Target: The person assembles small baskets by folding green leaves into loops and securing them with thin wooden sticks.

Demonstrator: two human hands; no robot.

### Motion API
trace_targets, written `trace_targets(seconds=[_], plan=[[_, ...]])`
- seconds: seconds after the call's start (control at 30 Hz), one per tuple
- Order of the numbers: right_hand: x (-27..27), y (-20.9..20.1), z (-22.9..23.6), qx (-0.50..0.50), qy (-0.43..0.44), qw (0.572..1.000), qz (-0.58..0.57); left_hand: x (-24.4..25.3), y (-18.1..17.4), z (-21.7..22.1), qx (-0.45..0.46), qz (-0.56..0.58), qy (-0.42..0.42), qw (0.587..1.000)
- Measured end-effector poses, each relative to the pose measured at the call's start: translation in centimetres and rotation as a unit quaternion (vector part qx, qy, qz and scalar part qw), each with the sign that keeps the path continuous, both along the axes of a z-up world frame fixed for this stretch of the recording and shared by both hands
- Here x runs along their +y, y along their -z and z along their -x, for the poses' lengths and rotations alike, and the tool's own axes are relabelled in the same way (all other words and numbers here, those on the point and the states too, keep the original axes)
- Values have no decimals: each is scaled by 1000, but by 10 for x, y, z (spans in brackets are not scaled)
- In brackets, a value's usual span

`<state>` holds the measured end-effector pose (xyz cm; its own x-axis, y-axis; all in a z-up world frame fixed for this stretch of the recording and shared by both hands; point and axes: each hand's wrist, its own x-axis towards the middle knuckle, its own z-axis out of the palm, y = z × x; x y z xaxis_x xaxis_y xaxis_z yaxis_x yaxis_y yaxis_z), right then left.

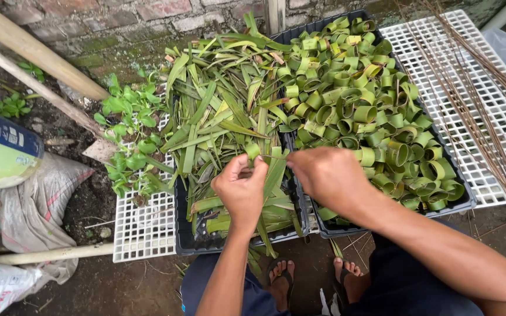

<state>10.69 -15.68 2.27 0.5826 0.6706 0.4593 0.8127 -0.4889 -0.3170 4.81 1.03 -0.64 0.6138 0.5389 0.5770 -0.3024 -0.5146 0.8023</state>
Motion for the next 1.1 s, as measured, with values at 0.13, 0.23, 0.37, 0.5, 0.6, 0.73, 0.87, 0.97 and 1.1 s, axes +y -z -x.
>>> trace_targets(seconds=[0.13,0.23,0.37,0.5,0.6,0.73,0.87,0.97,1.1], plan=[[8,9,5,-58,13,998,21,9,18,-6,-2,-80,-27,996],[-6,-13,-5,-76,0,997,22,15,8,-2,34,-10,32,999],[-30,-52,-11,152,-159,975,-34,32,48,13,120,361,381,843],[-46,-36,-23,137,-264,953,-50,5,14,25,101,400,435,800],[-54,-32,-24,81,-38,996,32,-36,-23,6,118,18,91,989],[-66,-33,-26,61,35,996,56,-55,-16,-35,29,-149,25,988],[-77,-36,-38,31,51,998,37,-65,-24,-64,-8,-255,-8,967],[-84,-39,-43,73,49,996,16,-69,-30,-76,-19,-305,-4,952],[-100,-28,-63,227,6,973,-48,-66,-28,-82,-21,-320,55,945]])
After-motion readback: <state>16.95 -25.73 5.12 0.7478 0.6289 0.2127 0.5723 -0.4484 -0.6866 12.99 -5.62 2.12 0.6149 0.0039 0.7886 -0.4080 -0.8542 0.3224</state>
